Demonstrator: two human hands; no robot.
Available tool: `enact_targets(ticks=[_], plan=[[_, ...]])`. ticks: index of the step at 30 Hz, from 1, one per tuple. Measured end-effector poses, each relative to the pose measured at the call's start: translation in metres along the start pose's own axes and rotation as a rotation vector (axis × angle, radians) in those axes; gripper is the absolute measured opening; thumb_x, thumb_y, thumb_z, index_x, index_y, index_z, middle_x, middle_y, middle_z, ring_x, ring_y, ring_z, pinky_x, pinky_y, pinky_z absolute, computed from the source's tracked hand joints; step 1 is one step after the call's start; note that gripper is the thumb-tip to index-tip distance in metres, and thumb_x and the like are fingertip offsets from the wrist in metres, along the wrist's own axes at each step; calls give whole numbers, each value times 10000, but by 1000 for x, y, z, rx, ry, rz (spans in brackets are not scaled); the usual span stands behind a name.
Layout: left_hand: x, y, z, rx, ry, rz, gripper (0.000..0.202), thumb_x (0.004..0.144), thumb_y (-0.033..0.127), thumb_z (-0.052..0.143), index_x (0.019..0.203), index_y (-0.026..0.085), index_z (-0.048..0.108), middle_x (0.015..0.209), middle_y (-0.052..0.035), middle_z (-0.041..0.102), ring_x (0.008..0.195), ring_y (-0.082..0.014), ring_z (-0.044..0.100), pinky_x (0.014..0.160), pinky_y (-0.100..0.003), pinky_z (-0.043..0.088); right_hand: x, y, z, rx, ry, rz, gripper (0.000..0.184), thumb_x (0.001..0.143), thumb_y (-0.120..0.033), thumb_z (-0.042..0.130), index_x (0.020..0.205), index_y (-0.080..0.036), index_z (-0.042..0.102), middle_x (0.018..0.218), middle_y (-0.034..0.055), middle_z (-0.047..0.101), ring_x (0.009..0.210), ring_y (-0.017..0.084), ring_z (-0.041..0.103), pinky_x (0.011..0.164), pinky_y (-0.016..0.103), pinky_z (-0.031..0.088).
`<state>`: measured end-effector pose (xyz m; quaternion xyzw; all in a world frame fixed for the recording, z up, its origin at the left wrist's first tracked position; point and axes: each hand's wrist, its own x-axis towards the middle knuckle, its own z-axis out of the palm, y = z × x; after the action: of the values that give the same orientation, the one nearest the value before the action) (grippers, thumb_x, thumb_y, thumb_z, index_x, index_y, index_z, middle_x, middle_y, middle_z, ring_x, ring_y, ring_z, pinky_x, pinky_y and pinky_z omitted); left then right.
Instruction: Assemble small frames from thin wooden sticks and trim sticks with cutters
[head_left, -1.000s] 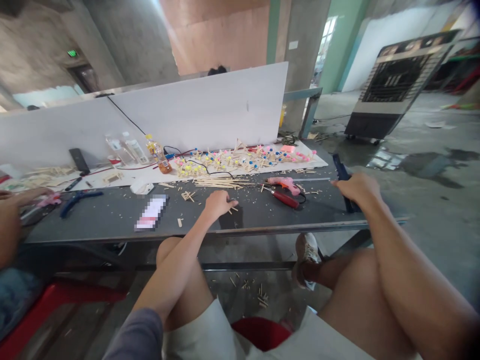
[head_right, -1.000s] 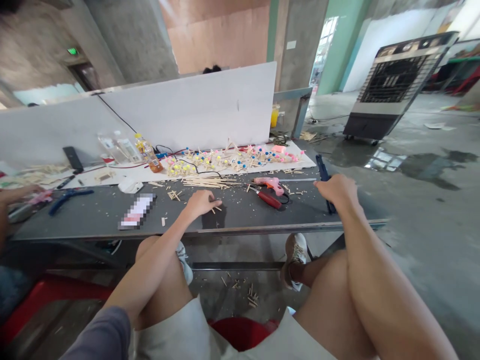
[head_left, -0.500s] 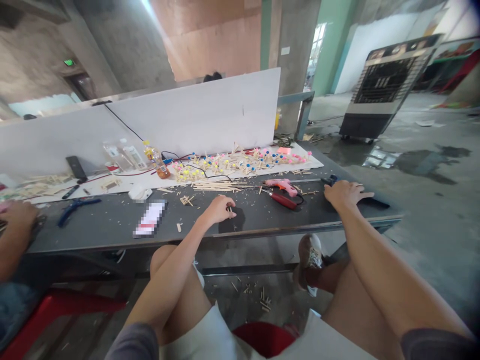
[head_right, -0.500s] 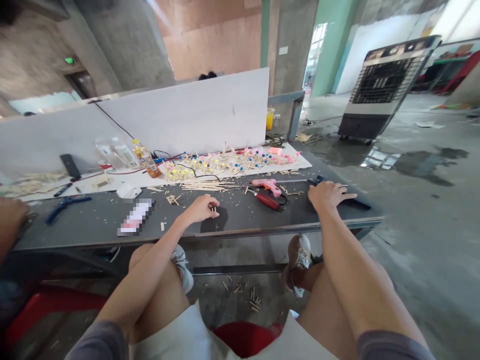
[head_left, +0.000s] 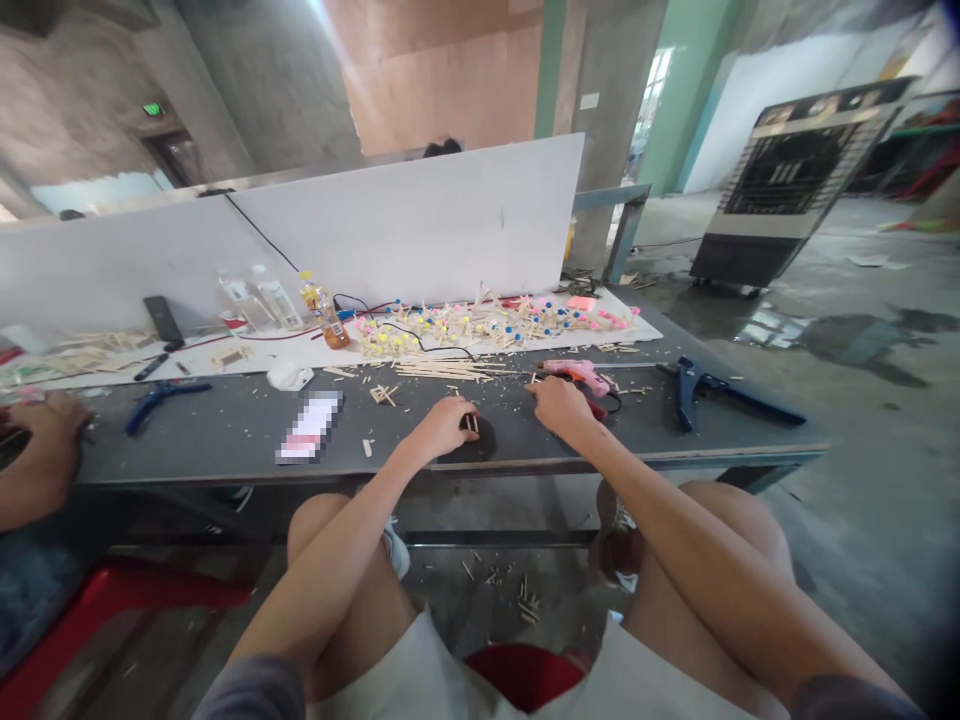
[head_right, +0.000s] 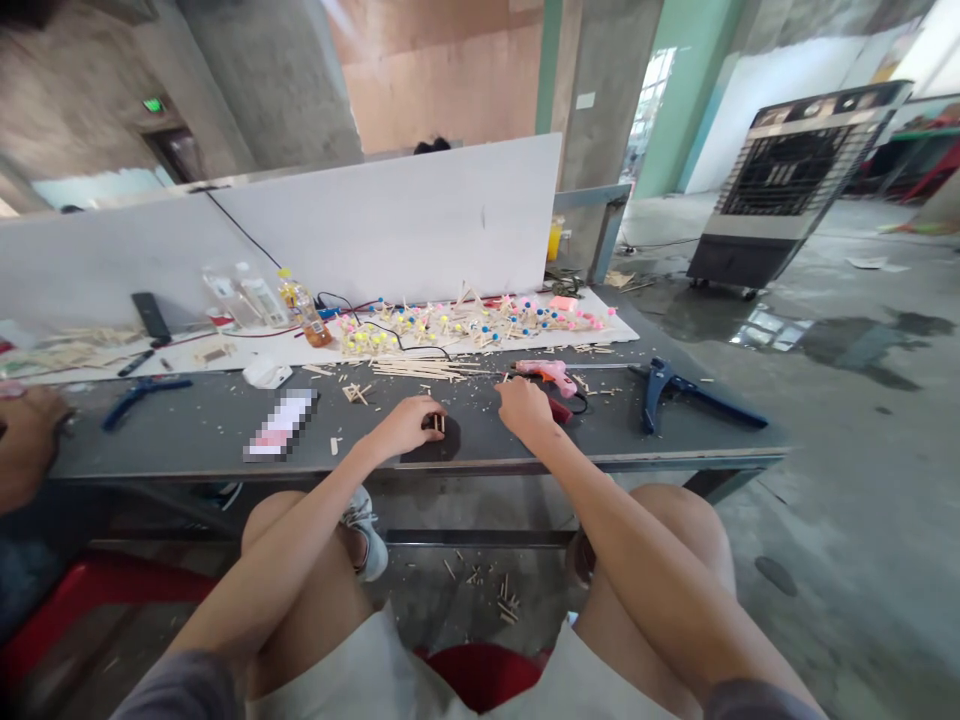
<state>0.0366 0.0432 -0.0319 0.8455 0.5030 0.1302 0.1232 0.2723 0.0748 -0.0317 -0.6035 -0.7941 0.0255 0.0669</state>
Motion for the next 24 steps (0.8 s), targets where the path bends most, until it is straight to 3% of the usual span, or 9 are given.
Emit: enact_targets(ticks=[7,13,15,20,24], plan=[[-1,-3,0,-6,3,28,300,741,160,782,1037,150,732,1000,-101,708,938,-242,652,834,-324,489,12,-26,13,-47,-20,140,381,922,-33,416,1187,-40,689,1243,289,564,1049,305,664,861,354,527],[-1,-6,-3,-19,-16,31,329,722,164,794,1046,155,738,994,-97,723,954,-255,656,818,-320,491,7,-32,12,21,1,141,316,888,-64,515,1131,-8,709,1200,304,590,1052,339,654,869,380,515],[-1,-6,-3,-22,-8,12,347,714,139,784,1058,146,737,1001,-105,725,932,-252,665,797,-311,497,0,-34,11,80,6,85,292,888,-96,541,1107,-35,724,1145,270,639,1058,333,653,887,375,498],[-1,-6,-3,-30,-17,13,366,723,132,757,1087,159,732,1017,-103,737,884,-242,680,775,-304,503,-11,-37,10,286,-49,-162,292,884,-236,648,1164,-221,728,993,38,743,971,176,683,860,216,459],[0,-6,-1,-16,16,6,404,736,157,754,1137,150,704,1063,-116,735,945,-260,680,812,-317,506,-5,-34,12,370,-89,-261,419,790,-218,751,1205,-186,704,910,0,746,864,147,679,751,191,441]])
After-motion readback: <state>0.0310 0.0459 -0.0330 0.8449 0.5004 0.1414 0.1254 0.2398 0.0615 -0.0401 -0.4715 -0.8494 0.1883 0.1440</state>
